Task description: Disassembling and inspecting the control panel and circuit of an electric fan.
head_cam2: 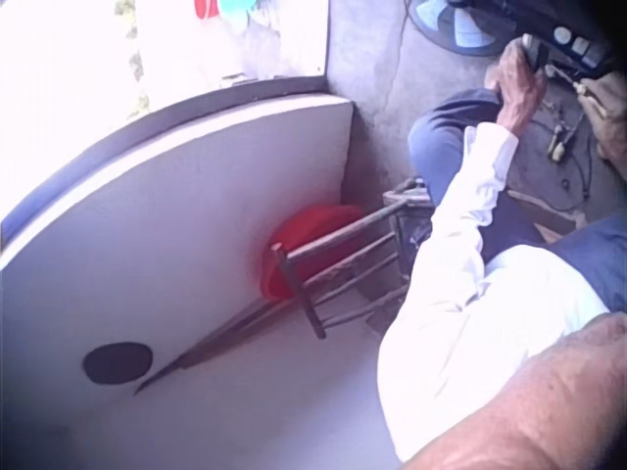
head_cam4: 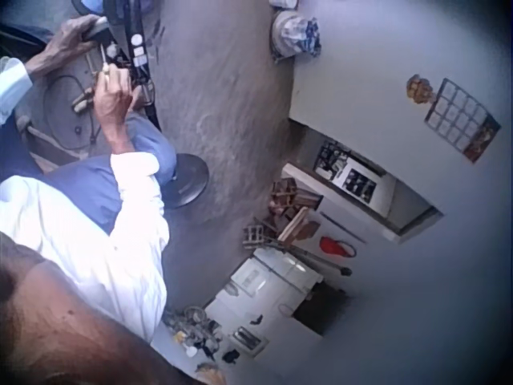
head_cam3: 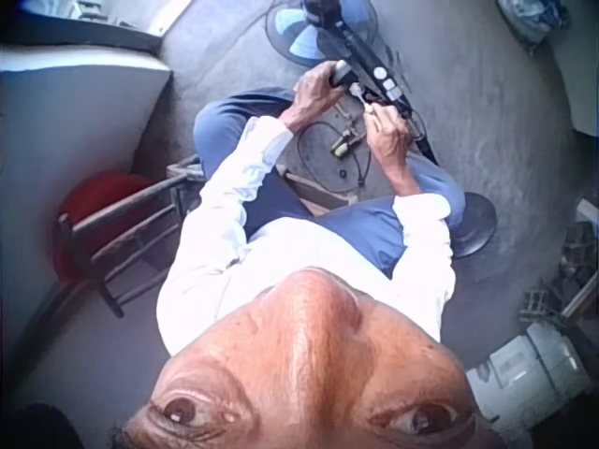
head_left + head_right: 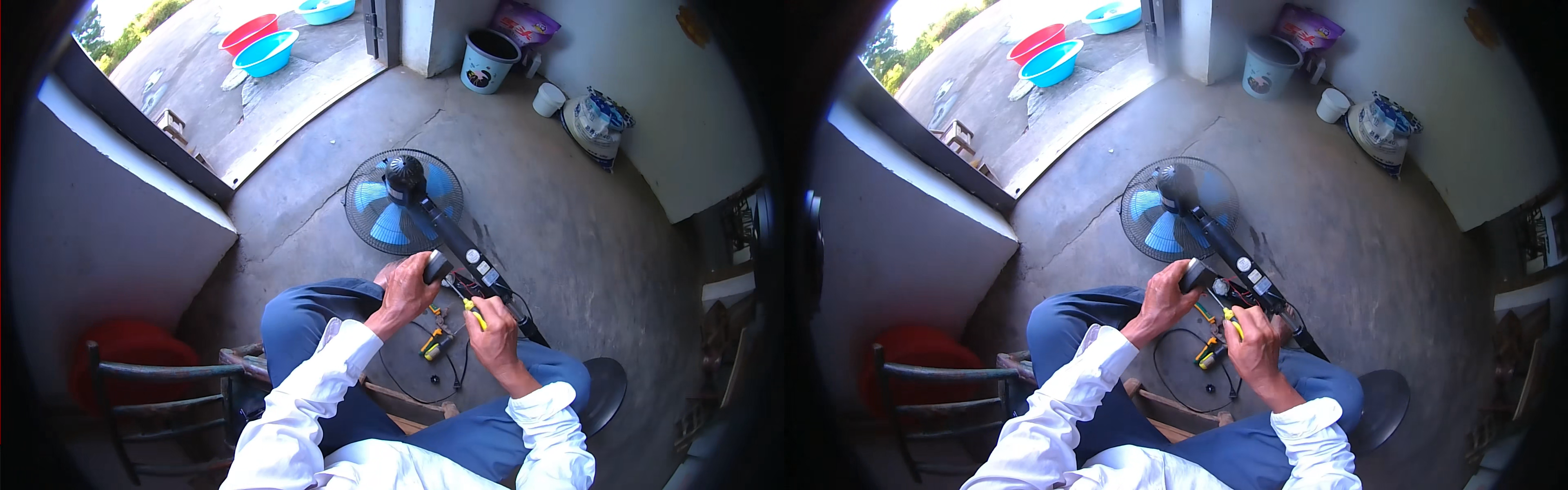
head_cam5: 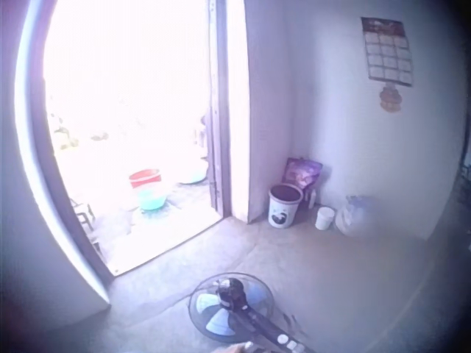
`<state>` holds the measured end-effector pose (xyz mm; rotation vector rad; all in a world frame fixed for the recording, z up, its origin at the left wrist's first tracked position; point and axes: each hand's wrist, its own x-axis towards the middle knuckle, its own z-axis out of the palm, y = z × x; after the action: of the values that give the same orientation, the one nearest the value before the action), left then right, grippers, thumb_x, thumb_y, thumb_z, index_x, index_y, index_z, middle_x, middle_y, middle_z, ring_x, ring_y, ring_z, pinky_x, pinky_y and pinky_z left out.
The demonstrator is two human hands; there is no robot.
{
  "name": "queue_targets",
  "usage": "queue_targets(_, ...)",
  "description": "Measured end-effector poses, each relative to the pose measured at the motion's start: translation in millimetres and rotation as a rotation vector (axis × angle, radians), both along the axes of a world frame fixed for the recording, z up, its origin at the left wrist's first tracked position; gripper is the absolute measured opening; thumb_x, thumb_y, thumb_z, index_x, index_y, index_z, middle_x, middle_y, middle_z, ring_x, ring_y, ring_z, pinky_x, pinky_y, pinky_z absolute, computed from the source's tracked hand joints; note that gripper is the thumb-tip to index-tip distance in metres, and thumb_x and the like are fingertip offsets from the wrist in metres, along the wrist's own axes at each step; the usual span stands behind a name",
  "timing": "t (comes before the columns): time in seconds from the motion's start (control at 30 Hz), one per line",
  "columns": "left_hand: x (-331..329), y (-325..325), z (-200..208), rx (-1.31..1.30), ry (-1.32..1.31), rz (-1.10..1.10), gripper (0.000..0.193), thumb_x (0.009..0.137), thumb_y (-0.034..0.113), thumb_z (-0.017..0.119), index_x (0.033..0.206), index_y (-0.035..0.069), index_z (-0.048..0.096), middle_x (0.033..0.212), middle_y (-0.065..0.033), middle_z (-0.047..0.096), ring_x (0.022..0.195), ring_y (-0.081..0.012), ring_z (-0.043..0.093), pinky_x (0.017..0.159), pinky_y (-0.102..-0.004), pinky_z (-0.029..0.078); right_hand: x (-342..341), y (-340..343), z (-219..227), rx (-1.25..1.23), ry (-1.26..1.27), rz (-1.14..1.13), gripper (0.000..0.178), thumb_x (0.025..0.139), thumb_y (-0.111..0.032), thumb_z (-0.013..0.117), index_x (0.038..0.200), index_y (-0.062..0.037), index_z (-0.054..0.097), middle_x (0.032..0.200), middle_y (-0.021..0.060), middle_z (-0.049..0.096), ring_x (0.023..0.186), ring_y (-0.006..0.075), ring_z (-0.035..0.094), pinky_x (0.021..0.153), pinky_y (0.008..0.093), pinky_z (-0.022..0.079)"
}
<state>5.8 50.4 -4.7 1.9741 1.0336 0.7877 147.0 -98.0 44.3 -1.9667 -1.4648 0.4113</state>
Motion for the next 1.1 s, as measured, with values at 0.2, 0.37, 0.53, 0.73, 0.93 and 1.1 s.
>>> queue_targets(0.2,-0.9,1.4,-4.6,-0.024,0.101,0.001,0.043,0.073,0.013,0.078,0.111,0.002,0.063,0.097,-0.0208,0.069,0.091,-0.0382,0.068,0.080,-0.0439,0.053,-8.5,5.1,1.5,0.031,-0.454,0.117,0.026,0.088,-0.009,0.068,0.109,0.0051,0.064,0.091,0.0158,0.060,0.075,0.0346,0.063,0.070,0.0438,0.051)
queue_targets(0.37,-3.7,1.1,-5.8,-0.040,0.070,0.009,0.040,0.073,0.012,0.078,0.109,0.003,0.064,0.095,-0.0200,0.069,0.091,-0.0389,0.068,0.080,-0.0448,0.053,-2.3,8.6,-16.0,0.058,-0.161,0.073,0.015,0.096,-0.013,0.062,0.099,0.0013,0.064,0.074,0.0101,0.058,0.055,0.0268,0.057,0.053,0.0384,0.046)
queue_targets(0.53,-6.3,2.5,-4.0,-0.003,0.023,0.005,0.038,0.075,0.009,0.074,0.110,0.002,0.062,0.089,-0.0219,0.067,0.087,-0.0405,0.066,0.078,-0.0475,0.051,-0.2,11.3,-3.7,-0.243,0.887,-0.207,0.022,0.102,-0.021,0.057,0.092,-0.0013,0.063,0.070,0.0028,0.056,0.051,0.0076,0.047,0.043,0.0248,0.035)
queue_targets(0.73,-9.5,-1.7,1.0,0.001,0.016,-0.018,0.037,0.074,0.011,0.075,0.108,0.001,0.062,0.089,-0.0213,0.068,0.086,-0.0399,0.068,0.076,-0.0473,0.052,14.4,6.0,3.3,-0.422,1.654,-0.369,0.030,0.104,-0.025,0.054,0.108,0.0044,0.058,0.078,0.0030,0.055,0.047,0.0009,0.038,0.040,0.0167,0.027)
queue_targets(0.93,-9.1,5.7,15.4,-0.017,-0.042,0.034,0.036,0.074,0.013,0.074,0.105,0.000,0.062,0.086,-0.0235,0.069,0.083,-0.0400,0.070,0.071,-0.0449,0.053,21.7,6.0,18.7,-0.479,1.676,-0.234,0.027,0.106,-0.025,0.050,0.113,-0.0002,0.057,0.081,0.0016,0.054,0.051,0.0035,0.041,0.043,0.0195,0.031)
queue_targets(1.1,-2.4,19.5,13.4,-0.541,-0.253,0.019,0.039,0.078,0.012,0.073,0.111,-0.006,0.061,0.087,-0.0115,0.070,0.077,-0.0196,0.070,0.070,-0.0331,0.056,39.1,-2.6,14.3,-0.199,1.187,-0.172,0.016,0.102,-0.018,0.056,0.109,-0.0040,0.057,0.083,0.0055,0.059,0.058,0.0115,0.052,0.050,0.0264,0.042)
